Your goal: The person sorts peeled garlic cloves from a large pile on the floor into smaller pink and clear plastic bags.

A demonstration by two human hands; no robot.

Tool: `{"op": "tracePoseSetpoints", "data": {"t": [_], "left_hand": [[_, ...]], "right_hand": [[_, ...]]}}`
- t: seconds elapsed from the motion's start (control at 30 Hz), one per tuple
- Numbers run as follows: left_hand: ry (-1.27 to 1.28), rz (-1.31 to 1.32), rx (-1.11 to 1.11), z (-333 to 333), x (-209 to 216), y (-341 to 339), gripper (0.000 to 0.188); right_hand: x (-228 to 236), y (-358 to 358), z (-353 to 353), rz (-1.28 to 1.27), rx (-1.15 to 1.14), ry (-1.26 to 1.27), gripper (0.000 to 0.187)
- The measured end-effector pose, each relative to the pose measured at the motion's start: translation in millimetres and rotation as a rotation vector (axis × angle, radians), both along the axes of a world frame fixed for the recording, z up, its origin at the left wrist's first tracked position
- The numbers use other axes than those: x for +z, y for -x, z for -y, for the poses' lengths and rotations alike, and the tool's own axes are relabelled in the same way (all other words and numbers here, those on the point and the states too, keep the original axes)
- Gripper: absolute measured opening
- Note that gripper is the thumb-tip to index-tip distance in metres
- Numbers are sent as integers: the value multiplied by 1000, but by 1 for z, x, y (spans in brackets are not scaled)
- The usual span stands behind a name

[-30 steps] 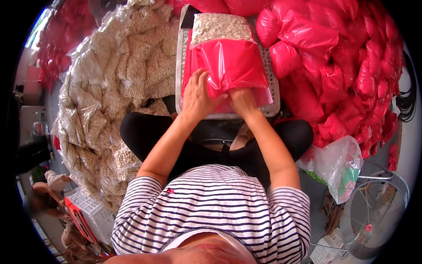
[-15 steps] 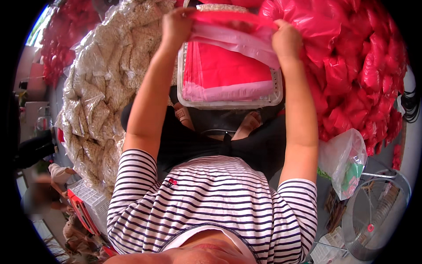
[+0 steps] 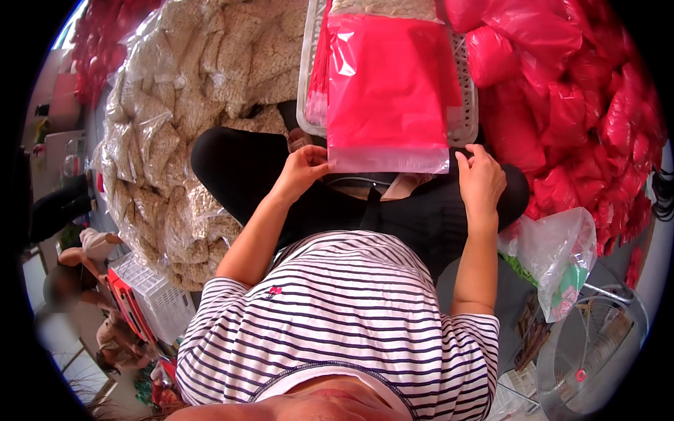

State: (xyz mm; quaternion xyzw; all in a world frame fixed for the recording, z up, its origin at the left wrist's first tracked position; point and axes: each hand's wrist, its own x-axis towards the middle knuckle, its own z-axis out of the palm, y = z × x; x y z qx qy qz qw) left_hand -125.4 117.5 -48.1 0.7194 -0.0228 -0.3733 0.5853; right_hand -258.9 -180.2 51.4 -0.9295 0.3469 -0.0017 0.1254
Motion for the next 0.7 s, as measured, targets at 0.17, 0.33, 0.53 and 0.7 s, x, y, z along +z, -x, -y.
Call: {"op": "tracePoseSetpoints", "data": {"t": [0.17,0.33,0.53,0.7], "left_hand": [[287,-529,280,9,26,-5,45],[625,-807,159,7,-2,-8,68],[594,-763,174,2,5,-3,56],[-190,277,-165,-24,8,-21,30]], "right_hand": [[0,-31,-71,478,703,-525,12],[-55,-79,-127,509,900,-232,17],[-47,-49,-126,676,1125,-245,12],[58,25,-54,-95,1125,-1277,9]]}}
